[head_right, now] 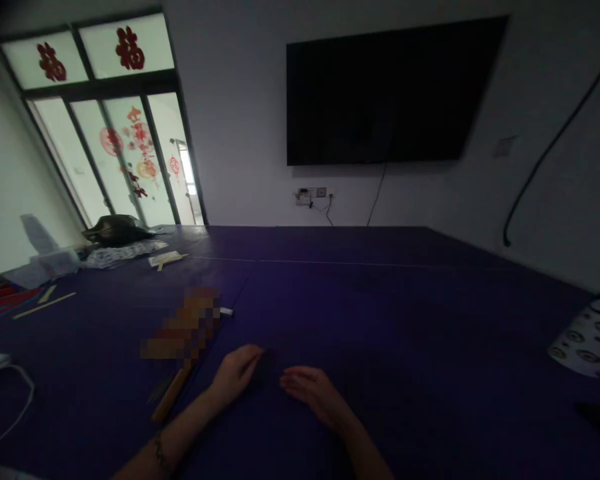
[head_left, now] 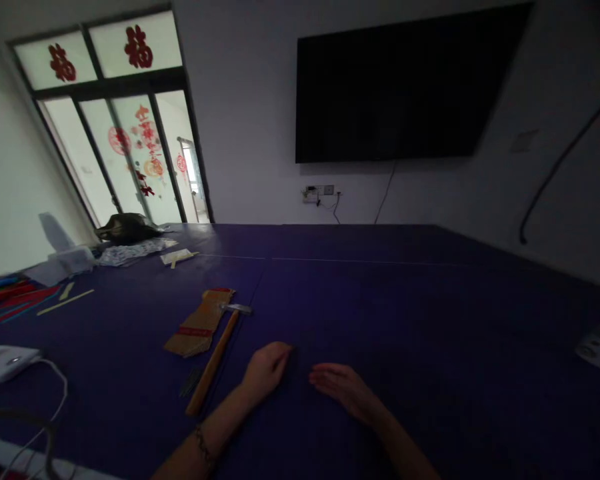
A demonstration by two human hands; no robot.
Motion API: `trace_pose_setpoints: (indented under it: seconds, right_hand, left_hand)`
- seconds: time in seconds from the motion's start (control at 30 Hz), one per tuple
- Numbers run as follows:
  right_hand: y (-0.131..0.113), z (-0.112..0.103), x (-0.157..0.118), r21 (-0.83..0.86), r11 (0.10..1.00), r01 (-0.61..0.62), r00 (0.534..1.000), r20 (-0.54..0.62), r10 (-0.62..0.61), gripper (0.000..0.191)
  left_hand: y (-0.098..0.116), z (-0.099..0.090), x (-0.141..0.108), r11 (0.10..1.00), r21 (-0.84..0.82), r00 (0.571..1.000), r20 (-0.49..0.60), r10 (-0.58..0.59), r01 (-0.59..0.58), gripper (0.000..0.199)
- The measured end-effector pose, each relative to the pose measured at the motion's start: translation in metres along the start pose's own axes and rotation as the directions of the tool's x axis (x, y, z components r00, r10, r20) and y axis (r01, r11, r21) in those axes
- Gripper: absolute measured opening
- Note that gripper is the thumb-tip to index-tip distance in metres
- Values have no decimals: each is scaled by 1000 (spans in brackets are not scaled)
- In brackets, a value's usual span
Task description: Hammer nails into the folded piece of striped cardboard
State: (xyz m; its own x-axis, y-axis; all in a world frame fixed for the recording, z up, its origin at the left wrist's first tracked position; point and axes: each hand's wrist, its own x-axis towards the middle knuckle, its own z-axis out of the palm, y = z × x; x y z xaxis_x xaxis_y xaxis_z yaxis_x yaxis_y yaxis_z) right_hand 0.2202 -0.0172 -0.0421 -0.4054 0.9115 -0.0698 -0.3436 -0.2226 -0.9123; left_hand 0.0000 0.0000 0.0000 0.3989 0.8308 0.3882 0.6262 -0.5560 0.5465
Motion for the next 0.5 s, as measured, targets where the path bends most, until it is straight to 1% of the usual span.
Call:
trace_pose_setpoints:
  seconds: [0.03, 0.07, 0.1, 0.13, 0.2, 0.23, 0.3, 0.37, 0.5]
  right_hand:
    - [0, 0, 1, 12, 1000, 1, 1000, -4, -1, 34]
    - [0, 0, 1, 24, 1000, 2, 1000, -8, -2, 33]
    - [0, 0, 2, 37, 999, 3, 1000, -11, -2, 33]
    - [0, 0, 2, 49, 999, 3, 1000, -14, -2, 32]
    - [-1, 1, 3, 70, 998, 2, 1000, -17, 0, 32]
    - [-1, 1, 3, 79, 997, 0, 1000, -17, 1, 32]
    - [-3, 1, 3, 93, 996, -1, 1000, -15, 2, 32]
    - [-3, 1, 3, 105, 994, 3, 1000, -14, -2, 32]
    - [-1, 1, 4, 113, 994, 11, 1000, -18, -9, 31]
  left_hand:
    - [-6, -16, 4, 988, 125, 996, -39, -85, 89, 33]
    - [-12, -33, 8, 943, 257, 977, -97, -191, 210, 33]
    - [-18, -48, 11, 860, 387, 943, -146, -298, 332, 33]
    - [-25, -61, 14, 751, 506, 903, -170, -396, 424, 33]
    - [-37, -79, 16, 670, 562, 862, -177, -476, 485, 31]
    - [-42, -82, 16, 636, 585, 844, -173, -509, 503, 30]
    - [-50, -82, 14, 589, 615, 814, -159, -558, 524, 28]
    - [-55, -76, 14, 547, 645, 789, -147, -596, 534, 27]
    - [-63, -66, 17, 496, 686, 756, -123, -643, 533, 29]
